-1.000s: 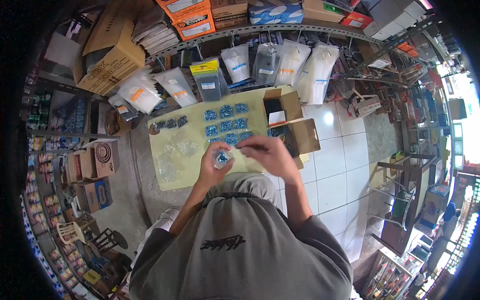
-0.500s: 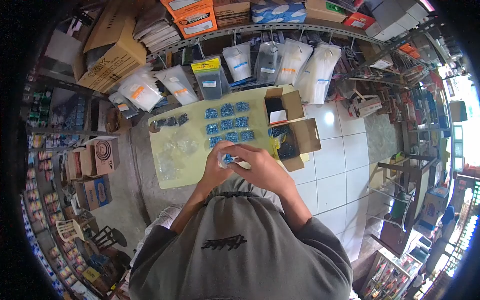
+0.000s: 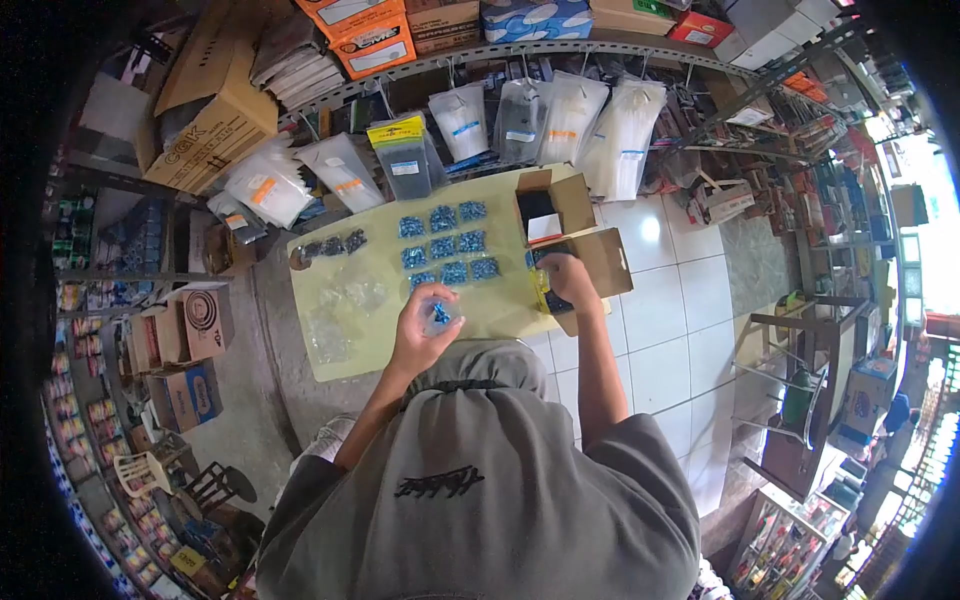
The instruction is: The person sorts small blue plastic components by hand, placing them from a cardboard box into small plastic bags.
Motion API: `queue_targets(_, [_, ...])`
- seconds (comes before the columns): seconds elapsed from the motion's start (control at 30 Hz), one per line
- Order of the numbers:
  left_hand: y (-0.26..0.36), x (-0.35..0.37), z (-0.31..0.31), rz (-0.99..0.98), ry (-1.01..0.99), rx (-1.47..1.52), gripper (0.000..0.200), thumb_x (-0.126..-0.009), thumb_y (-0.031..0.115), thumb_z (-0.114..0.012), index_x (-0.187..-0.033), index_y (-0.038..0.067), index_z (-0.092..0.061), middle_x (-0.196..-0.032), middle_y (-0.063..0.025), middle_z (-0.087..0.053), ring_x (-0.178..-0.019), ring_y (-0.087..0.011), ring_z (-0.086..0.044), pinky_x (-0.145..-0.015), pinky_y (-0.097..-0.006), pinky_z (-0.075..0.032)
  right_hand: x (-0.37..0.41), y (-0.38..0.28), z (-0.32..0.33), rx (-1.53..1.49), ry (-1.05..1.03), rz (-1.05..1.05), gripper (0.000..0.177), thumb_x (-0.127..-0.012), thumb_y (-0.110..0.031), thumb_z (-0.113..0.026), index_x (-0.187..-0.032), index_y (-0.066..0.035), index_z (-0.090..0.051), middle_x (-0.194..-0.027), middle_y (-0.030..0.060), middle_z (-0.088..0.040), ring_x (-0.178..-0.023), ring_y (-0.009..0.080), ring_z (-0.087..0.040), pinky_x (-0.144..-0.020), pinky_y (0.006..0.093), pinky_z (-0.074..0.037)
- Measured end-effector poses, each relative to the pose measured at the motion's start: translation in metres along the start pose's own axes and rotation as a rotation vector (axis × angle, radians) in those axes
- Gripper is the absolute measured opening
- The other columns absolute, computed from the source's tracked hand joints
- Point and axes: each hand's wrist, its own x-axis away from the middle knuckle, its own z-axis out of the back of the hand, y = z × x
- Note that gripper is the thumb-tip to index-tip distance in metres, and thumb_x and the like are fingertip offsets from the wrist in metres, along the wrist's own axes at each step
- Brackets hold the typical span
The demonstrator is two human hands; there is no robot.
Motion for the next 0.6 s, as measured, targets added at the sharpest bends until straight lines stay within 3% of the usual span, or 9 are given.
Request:
queue_targets(0.1, [0.001, 0.002, 0.002, 0.007, 0.031, 0.011, 0.039, -0.078, -0.006, -0.072, -0.111, 0.003, -0.052, -0.111, -0.0081, -0.054, -0.108, -0.0173, -0.056, -0.096, -0.0309, -0.043, 0.009, -0.009, -0.003, -0.08, -0.112, -0.391, 0.025, -0.089, -0.013, -0.05, -0.097, -0.004, -0.071, -0.09, 0.0197, -0.071, -0.086, 0.0381, -0.069, -0.078, 0.0435, -0.054])
queue_targets(0.13, [0.0, 0.002, 0.003, 0.008, 0.037, 0.01, 0.039, -0.078, -0.006, -0.072, -0.111, 0.003, -0.052, -0.111, -0.0081, -0.054, -0.108, -0.0173, -0.056, -0.096, -0.0309, -0.043, 0.01, -0.008, -0.004, -0.079, -0.117, -0.388, 0.025, -0.089, -0.013, -0.05, -0.097, -0.004, -0.071, -0.09, 0.0197, -0.071, -0.086, 0.0381, -0.069, -0.078, 0.0435, -0.054])
queue_targets(0.2, [-0.001, 0.004, 0.004, -0.012, 0.076, 0.013, 0.039, -0.078, -0.006, -0.072, -0.111, 0.003, -0.052, -0.111, -0.0084, -0.054, -0.108, -0.018, -0.056, -0.096, -0.0313, -0.044, 0.014, -0.002, -0.006, 0.068, -0.069, -0.323, 0.021, -0.088, -0.014, -0.056, -0.099, -0.002, -0.069, -0.081, 0.0172, -0.07, -0.075, 0.0262, -0.071, -0.066, 0.0353, -0.054])
queue_targets(0.33, [-0.003, 0.005, 0.003, -0.009, 0.089, 0.039, 0.039, -0.078, -0.007, -0.072, -0.111, 0.003, -0.052, -0.111, -0.0085, -0.054, -0.108, -0.0184, -0.056, -0.096, -0.032, -0.044, 0.022, -0.014, -0.002, 0.158, -0.078, -0.194, 0.021, -0.086, -0.014, -0.06, -0.1, -0.002, -0.069, -0.081, 0.0169, -0.07, -0.075, 0.0261, -0.071, -0.066, 0.0356, -0.054])
queue_targets(0.4, [-0.003, 0.004, 0.001, 0.001, 0.079, 0.042, 0.04, -0.078, -0.007, -0.072, -0.111, 0.003, -0.052, -0.111, -0.0085, -0.054, -0.108, -0.0183, -0.056, -0.096, -0.032, -0.044, 0.024, -0.03, -0.007, -0.041, -0.137, -0.229, 0.021, -0.082, -0.018, -0.062, -0.096, -0.005, -0.072, -0.087, 0.0203, -0.07, -0.084, 0.0397, -0.068, -0.074, 0.0437, -0.054])
queue_targets(0.53, [-0.001, 0.002, -0.003, -0.006, 0.053, 0.043, 0.04, -0.078, -0.008, -0.071, -0.111, 0.003, -0.052, -0.111, -0.0087, -0.054, -0.108, -0.0185, -0.056, -0.096, -0.032, -0.044, 0.036, -0.021, -0.047, -0.026, -0.315, -0.17, 0.036, -0.085, -0.026, -0.066, -0.11, 0.0, -0.068, -0.096, 0.0243, -0.07, -0.093, 0.0375, -0.068, -0.082, 0.0425, -0.054])
queue_targets(0.6, [0.0, 0.002, -0.003, -0.009, 0.048, 0.036, 0.04, -0.078, -0.008, -0.071, -0.111, 0.003, -0.052, -0.111, -0.0089, -0.053, -0.108, -0.0189, -0.056, -0.096, -0.0322, -0.044, 0.039, -0.023, -0.059, 0.099, -0.354, -0.12, 0.037, -0.086, -0.024, -0.066, -0.112, 0.002, -0.066, -0.097, 0.0237, -0.07, -0.09, 0.0364, -0.069, -0.078, 0.0393, -0.054])
